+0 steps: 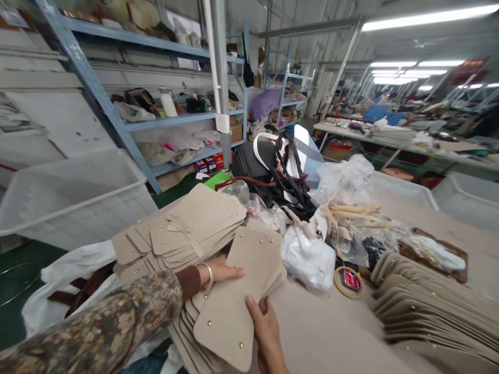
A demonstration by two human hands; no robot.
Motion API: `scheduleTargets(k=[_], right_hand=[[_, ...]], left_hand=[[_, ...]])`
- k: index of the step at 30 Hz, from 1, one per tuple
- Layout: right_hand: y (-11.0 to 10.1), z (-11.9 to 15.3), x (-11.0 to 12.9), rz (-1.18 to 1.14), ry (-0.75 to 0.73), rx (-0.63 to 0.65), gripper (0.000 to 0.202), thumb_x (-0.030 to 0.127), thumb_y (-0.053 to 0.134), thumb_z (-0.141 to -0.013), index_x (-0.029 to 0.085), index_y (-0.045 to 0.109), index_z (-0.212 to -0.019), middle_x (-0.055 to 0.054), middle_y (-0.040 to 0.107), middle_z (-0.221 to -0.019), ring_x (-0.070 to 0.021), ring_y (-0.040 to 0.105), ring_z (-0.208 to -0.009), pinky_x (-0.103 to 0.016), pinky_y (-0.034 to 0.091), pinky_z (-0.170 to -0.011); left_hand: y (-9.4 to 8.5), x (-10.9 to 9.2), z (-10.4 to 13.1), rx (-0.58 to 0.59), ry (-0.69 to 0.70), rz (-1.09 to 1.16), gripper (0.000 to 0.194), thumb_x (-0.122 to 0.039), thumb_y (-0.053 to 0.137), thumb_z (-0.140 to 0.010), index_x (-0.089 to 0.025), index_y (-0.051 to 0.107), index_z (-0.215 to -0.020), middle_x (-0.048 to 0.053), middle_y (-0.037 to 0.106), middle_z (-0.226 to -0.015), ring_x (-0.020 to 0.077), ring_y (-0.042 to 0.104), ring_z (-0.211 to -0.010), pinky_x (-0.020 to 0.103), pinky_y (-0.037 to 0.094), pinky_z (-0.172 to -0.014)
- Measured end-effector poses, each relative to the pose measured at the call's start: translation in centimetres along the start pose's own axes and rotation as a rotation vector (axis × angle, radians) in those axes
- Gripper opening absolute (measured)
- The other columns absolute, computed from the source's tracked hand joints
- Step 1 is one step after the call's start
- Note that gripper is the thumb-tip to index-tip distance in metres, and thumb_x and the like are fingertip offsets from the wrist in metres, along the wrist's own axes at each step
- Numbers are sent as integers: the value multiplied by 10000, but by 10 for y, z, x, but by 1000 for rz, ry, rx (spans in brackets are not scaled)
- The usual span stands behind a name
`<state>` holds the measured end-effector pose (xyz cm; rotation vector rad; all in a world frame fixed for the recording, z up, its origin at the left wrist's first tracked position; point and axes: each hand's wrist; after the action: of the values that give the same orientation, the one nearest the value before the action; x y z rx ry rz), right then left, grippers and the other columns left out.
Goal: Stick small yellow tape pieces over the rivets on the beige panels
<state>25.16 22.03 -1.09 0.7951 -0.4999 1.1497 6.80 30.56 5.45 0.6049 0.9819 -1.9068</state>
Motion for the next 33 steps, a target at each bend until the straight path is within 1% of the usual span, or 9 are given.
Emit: scheduleTargets(k=[3,6,11,15,19,23,26,30,33], right_hand=[[0,1,3,14,-19,-9,1188,591,821,-563,50,271,-1466,-208,653,-1225,-345,620,-1129,-399,523,-914],[0,2,3,56,-17,-43,1140,600,816,-564,41,322,-1426,-224,636,-1245,-349,619,-1126,-404,519,-910],[-3,4,5,32,-45,69,940,563,803,-615,84,427,-1331,-183,690,-1160,-333,643,-1087,-392,533,-888],[-8,7,9,-8,-35,92,847,531,800,-624,125,482,-1296,-147,708,-1135,-326,666,-1040,-395,545,-863],[-13,6,8,-4,-50,72,826,517,797,-609,125,524,-1283,-137,719,-1112,-330,672,-1011,-395,553,-822],[-18,3,4,4,-64,99,800,493,771,-645,100,502,-1288,-154,710,-1127,-337,653,-1059,-417,529,-878],[-18,4,5,6,-59,105,797,487,766,-650,97,492,-1290,-157,711,-1122,-339,656,-1056,-425,526,-892],[-13,11,10,-36,-42,97,807,473,786,-616,116,513,-1287,-138,728,-1074,-335,677,-1003,-431,529,-890],[-10,16,14,-54,-23,49,813,474,795,-587,120,535,-1271,-138,737,-1034,-336,690,-958,-432,543,-852]], left_hand=[[1,4,-7,79,-36,37,763,-682,739,-539,-126,687,-1059,138,733,-1013,320,689,-942,385,552,-821],[0,7,-10,124,-60,65,767,-673,759,-524,-131,693,-1063,136,736,-1010,320,695,-923,391,557,-818],[-4,14,-11,174,-70,97,758,-642,788,-491,-132,704,-1046,135,740,-999,336,688,-936,417,543,-856],[-5,22,-12,178,-46,117,768,-610,804,-481,-145,692,-1081,131,725,-1063,347,652,-1035,426,506,-926],[-4,31,-8,175,-47,121,770,-648,754,-551,-137,673,-1121,146,716,-1079,351,643,-1051,432,510,-911],[-1,35,-6,197,-35,98,764,-661,738,-568,-126,673,-1111,144,720,-1060,336,655,-1028,412,520,-890],[-1,33,-6,213,-10,64,772,-652,757,-544,-129,677,-1106,137,718,-1075,332,649,-1042,411,505,-920],[-2,33,-6,188,6,-6,818,-654,776,-504,-166,664,-1151,121,696,-1142,341,607,-1123,424,453,-998],[-2,36,-6,125,-31,-75,887,-679,782,-466,-154,657,-1170,172,644,-1219,406,511,-1230,495,349,-1080]])
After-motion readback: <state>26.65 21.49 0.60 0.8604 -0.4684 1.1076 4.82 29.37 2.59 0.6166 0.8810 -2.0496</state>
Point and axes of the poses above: each hand's wrist, its own z-axis away from the middle knuckle, its own y-axis out of the palm, x = y × z
